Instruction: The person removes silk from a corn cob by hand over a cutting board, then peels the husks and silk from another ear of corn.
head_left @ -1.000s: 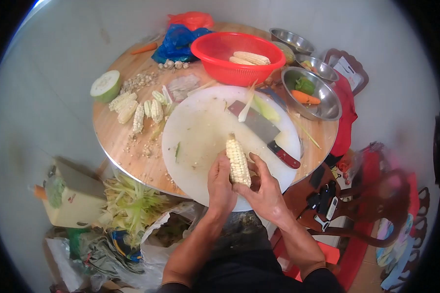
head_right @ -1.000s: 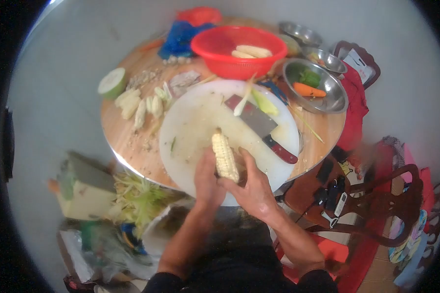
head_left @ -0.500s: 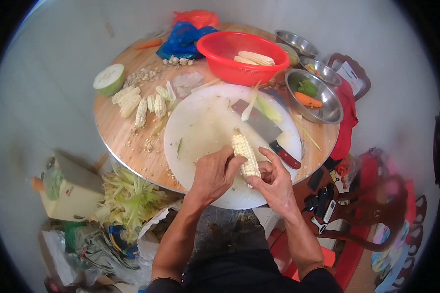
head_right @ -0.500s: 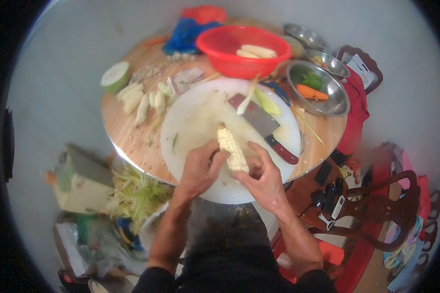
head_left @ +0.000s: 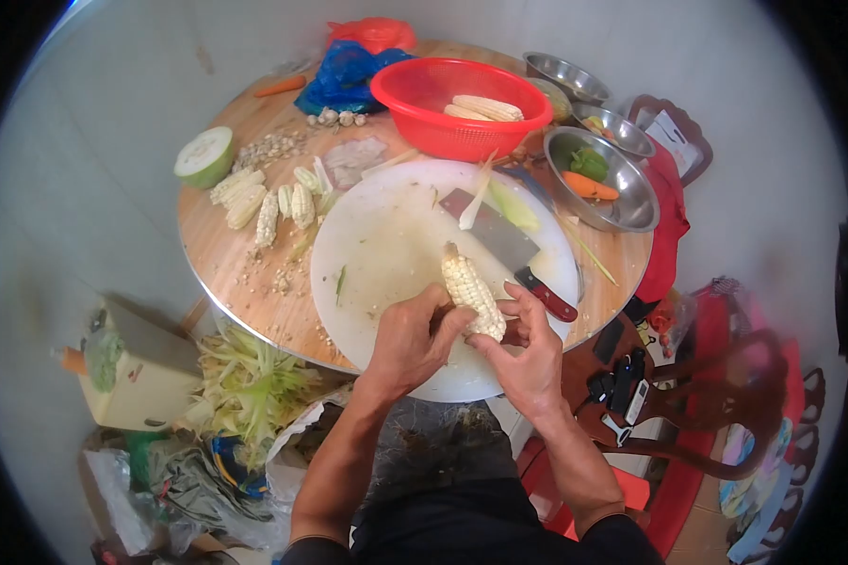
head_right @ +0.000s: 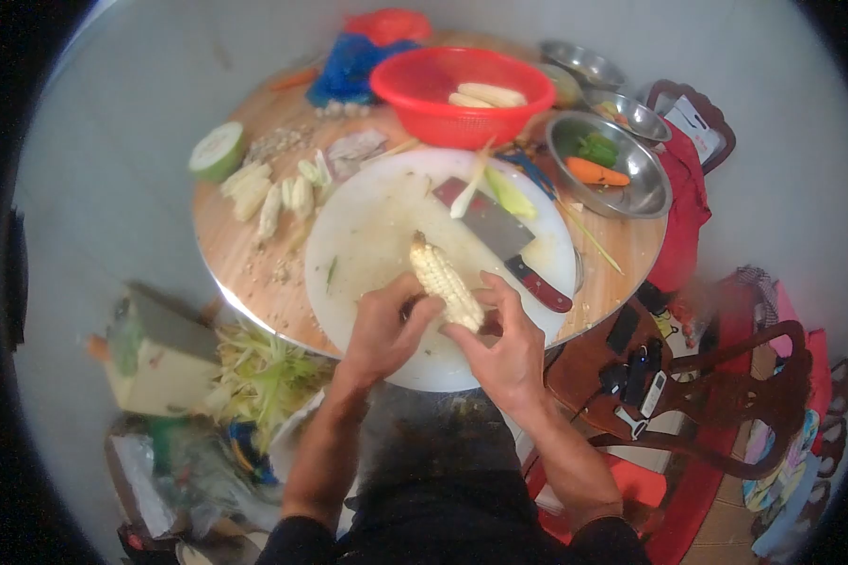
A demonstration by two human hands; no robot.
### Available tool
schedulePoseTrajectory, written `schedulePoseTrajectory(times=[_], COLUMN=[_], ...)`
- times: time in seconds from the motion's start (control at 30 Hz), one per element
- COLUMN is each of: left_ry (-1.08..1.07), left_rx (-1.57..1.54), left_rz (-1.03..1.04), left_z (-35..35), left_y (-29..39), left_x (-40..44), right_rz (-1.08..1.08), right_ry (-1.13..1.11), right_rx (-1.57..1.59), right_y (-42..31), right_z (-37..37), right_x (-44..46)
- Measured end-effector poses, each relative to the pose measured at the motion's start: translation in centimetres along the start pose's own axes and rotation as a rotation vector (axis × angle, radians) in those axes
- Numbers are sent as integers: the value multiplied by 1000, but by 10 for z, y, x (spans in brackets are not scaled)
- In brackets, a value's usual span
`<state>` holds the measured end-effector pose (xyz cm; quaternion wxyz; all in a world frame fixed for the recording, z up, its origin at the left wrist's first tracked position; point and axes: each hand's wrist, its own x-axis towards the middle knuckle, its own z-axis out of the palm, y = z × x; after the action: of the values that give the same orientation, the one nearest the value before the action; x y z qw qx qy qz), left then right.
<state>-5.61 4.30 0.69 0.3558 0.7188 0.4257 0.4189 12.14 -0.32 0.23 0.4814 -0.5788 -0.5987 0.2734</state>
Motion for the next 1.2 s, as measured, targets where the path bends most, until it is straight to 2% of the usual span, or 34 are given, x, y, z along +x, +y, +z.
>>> schedulePoseTrajectory(times=[0.07,0.13,0.17,0.23,0.27,0.33,0.37,0.43,0.47,0.5,0.53,0.6,0.63,0.7,0.83,0.93,1.0,1.03,1.1,1.13,1.2], left_ry=[24,-132,-138,-177,-185,-76,-76,14,15,35,54,44,37,6,26,42,40,35,6,-19,-52], left_rx=[26,18,18,210,210,31,35,-700,-700,-770,-840,-928,-1016,-1043,-1169,-1116,-1106,-1097,-1114,-1129,-1111], left_rz=[13,197,200,271,274,-89,-89,-64,-65,-154,-245,-246,-244,-218,-205,-185,-174,-165,-163,-159,-132], left_z=[3,1,-2,-4,-4,-5,-1,14,18,23,24,22,20,21,23,24,22,22,21,21,22], left_y=[-1,-8,-12,-19,-21,-23,-20,-9,-11,-16,-17,-16,-16,-28,-31,-39,-38,-36,-31,-30,-30], left_x=[2,-2,-3,-6,-7,-9,-9,-8,-9,-10,-10,-9,-9,-10,-13,-12,-11,-11,-11,-11,-11], right_rz=[2,8,-25,-57,-106,-157,-204,-250,-345,-440,-439,-285,-282,-141,-146,-32,134,136,-12,-10,-162], right_ry=[19,45,60,79,109,136,136,136,143,148,148,115,116,-89,-101,-229,-305,-305,-88,-83,-43], right_rx=[-2,-7,-19,-31,-103,-169,-241,-316,-370,-424,-424,-175,-176,-115,-115,-83,16,16,60,59,75], right_y=[1,2,2,3,4,3,2,1,0,0,-3,-8,-7,-3,5,15,16,15,8,3,-12], right_z=[1,-1,-2,-4,-5,-5,-4,-1,2,4,5,4,1,-9,-16,-26,-33,-33,-33,-31,-23], right_x=[0,-1,-1,0,0,0,0,0,0,0,0,2,3,3,3,3,5,6,8,10,15])
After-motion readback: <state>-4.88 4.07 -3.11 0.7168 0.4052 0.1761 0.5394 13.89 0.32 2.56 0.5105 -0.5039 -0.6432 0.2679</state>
